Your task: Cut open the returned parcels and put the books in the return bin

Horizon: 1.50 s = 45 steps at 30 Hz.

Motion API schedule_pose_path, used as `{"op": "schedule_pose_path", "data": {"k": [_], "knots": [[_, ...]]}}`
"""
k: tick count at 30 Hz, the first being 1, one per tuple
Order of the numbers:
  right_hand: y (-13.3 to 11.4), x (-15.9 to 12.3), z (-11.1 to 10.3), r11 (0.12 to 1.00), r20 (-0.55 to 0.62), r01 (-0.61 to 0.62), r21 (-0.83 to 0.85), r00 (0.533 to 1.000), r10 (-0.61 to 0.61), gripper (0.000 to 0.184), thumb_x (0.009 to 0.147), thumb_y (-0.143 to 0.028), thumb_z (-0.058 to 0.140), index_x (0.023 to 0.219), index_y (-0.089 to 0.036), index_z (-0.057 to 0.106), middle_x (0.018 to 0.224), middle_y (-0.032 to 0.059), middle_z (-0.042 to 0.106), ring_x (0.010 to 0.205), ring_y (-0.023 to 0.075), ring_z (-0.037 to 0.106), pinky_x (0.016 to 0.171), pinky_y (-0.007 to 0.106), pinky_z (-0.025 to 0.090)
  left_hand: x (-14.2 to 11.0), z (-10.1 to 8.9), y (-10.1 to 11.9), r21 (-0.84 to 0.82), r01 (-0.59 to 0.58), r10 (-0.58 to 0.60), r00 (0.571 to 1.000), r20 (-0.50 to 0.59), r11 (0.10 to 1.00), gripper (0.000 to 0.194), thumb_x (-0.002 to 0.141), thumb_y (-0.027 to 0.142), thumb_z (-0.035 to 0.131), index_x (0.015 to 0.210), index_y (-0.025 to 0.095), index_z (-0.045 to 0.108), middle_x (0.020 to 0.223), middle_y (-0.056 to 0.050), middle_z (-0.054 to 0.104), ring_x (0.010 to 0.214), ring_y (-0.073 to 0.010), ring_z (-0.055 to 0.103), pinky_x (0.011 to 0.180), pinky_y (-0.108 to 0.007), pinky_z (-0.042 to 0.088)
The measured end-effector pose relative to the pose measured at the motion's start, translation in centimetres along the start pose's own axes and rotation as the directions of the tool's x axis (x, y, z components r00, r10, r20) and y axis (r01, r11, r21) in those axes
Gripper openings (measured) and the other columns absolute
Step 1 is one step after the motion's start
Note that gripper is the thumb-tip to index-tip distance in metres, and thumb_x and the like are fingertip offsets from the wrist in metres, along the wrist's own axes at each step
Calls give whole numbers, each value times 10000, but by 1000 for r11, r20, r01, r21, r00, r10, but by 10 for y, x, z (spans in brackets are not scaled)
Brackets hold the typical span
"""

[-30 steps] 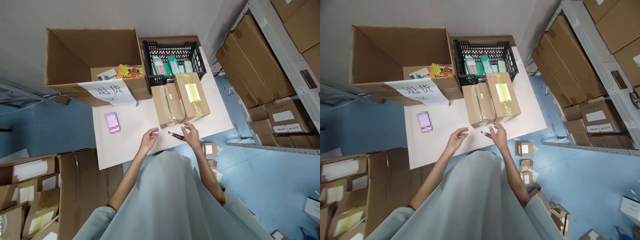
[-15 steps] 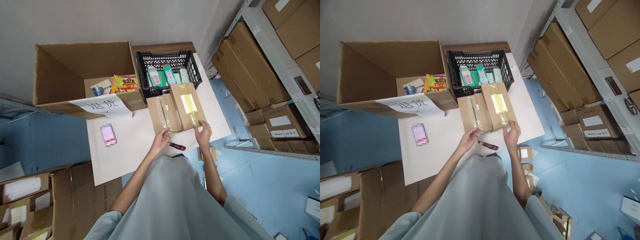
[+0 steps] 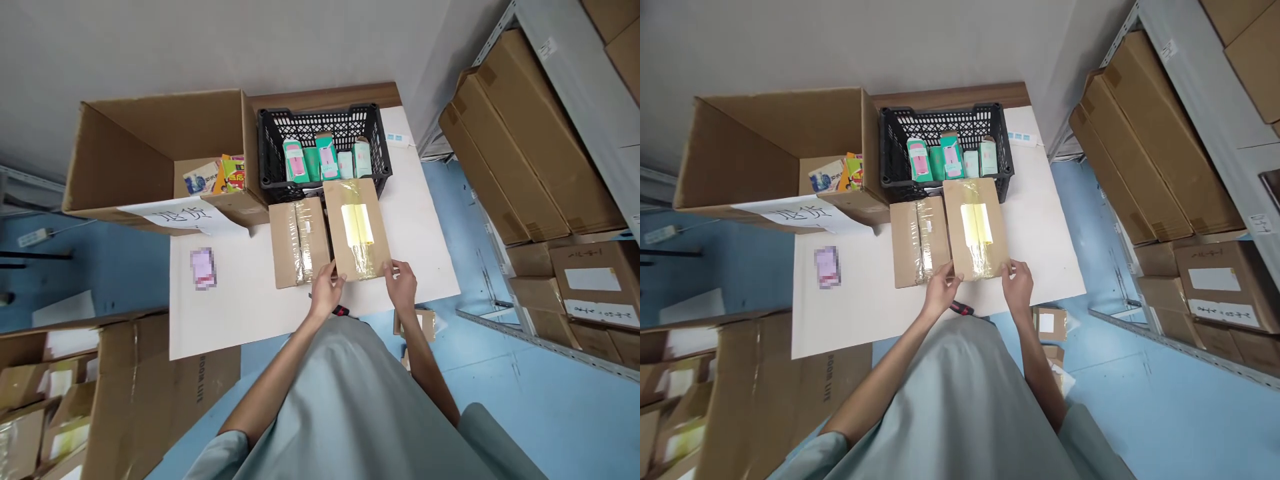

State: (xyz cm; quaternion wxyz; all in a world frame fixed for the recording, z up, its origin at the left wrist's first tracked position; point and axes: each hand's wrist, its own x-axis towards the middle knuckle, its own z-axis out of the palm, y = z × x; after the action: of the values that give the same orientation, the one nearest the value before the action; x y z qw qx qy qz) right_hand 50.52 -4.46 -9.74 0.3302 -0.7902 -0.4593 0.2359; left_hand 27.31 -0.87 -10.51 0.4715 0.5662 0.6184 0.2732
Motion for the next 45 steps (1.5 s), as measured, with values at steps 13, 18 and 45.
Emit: {"op": "schedule_pose_path", "data": {"k": [13, 18, 45], "knots": [[41, 40, -48, 996, -93, -4, -85, 996, -4, 591, 1047, -671, 528, 1274, -173, 750, 1231, 215, 763, 1124, 380, 707, 1052, 621, 590, 12, 70, 33, -67, -45, 54, 989, 138, 997, 542, 1046, 335, 711, 1575, 237, 653, 1501, -156, 688, 1232, -293, 760, 1085, -452, 655], [-12, 32, -45, 987, -108, 157, 28, 982, -153, 534, 1102, -567, 554, 1468, -207, 704, 1494, 212, 688, 1419, 379, 637, 1207, 615, 553, 2, 29, 13, 42, -85, 85, 996, 11, 995, 537, 1020, 331, 738, 1542, 229, 659, 1668, -170, 593, 1573, -356, 562, 1328, -547, 475], [-135, -213, 252, 999, 552, -33, 9, 834, 23, 175, 955, -400, 777, 1045, -251, 789, 1034, 97, 878, 984, 279, 860, 922, 389, 681, -39, -299, -223, -86, 199, -215, 944, -249, 976, 605, 899, 350, 761, 1485, 211, 703, 1514, -162, 738, 1133, -303, 781, 1086, -460, 624]]}}
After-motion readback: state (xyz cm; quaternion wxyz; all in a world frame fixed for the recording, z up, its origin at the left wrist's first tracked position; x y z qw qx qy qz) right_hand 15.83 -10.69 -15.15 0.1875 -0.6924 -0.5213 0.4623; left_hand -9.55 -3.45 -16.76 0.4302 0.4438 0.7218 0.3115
